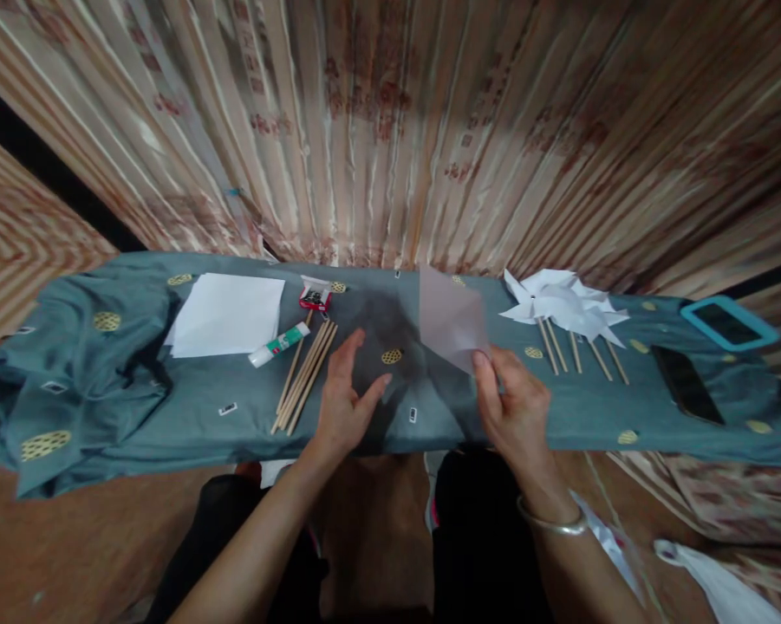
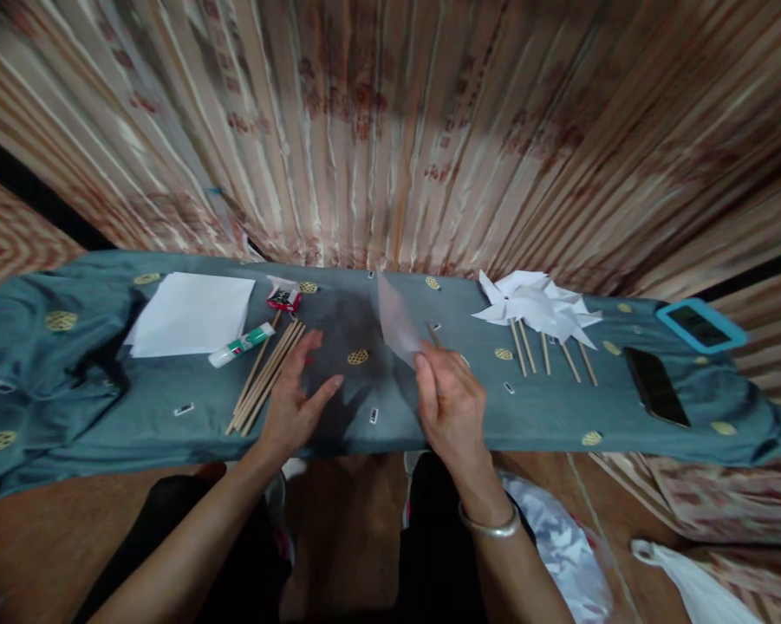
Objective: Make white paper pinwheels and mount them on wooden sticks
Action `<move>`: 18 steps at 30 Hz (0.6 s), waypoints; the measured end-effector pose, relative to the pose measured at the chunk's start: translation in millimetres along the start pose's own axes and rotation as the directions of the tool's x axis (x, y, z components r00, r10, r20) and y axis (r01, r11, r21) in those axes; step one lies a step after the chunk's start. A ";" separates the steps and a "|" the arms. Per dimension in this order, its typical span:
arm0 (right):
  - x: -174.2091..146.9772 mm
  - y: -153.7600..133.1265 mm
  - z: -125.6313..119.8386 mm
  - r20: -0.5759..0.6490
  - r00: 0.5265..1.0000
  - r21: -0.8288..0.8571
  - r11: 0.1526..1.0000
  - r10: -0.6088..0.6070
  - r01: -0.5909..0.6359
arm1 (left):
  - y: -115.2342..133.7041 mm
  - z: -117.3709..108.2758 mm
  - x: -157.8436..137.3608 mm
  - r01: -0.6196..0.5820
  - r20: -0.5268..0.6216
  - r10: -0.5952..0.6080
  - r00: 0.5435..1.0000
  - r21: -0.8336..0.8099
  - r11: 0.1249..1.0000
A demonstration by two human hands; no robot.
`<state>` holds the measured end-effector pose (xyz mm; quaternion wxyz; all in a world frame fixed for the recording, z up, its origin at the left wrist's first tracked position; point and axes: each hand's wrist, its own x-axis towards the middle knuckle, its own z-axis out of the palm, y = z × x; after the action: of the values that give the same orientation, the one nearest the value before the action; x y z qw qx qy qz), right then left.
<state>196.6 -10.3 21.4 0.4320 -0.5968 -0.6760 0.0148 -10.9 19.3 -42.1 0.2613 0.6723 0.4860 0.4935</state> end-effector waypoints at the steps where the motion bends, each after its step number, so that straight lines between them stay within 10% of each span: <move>1: -0.9 -3.0 -1.7 0.045 0.993 -0.098 0.989 -0.109 0.113 | -1.7 2.1 3.5 0.019 -0.033 -0.020 0.999 -0.023 1.000; 7: -32.9 -12.1 27.6 0.469 0.848 -0.276 0.870 -0.248 0.408 | -2.9 -1.8 11.1 0.001 -0.114 0.004 0.993 0.039 0.999; 10: -46.8 -17.0 33.9 0.574 0.787 -0.225 0.880 -0.227 0.418 | 5.5 -9.9 2.6 -0.200 0.057 0.193 0.980 0.180 0.963; 18: -40.6 15.6 27.2 0.523 0.826 0.185 0.974 -0.209 0.130 | 1.7 -19.5 -21.3 -0.295 0.437 0.188 0.879 0.190 0.936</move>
<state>189.1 -25.6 -26.9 0.2653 -0.4737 -0.8177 0.1915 -29.1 -3.2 -42.0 0.2064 0.8444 0.3899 0.3039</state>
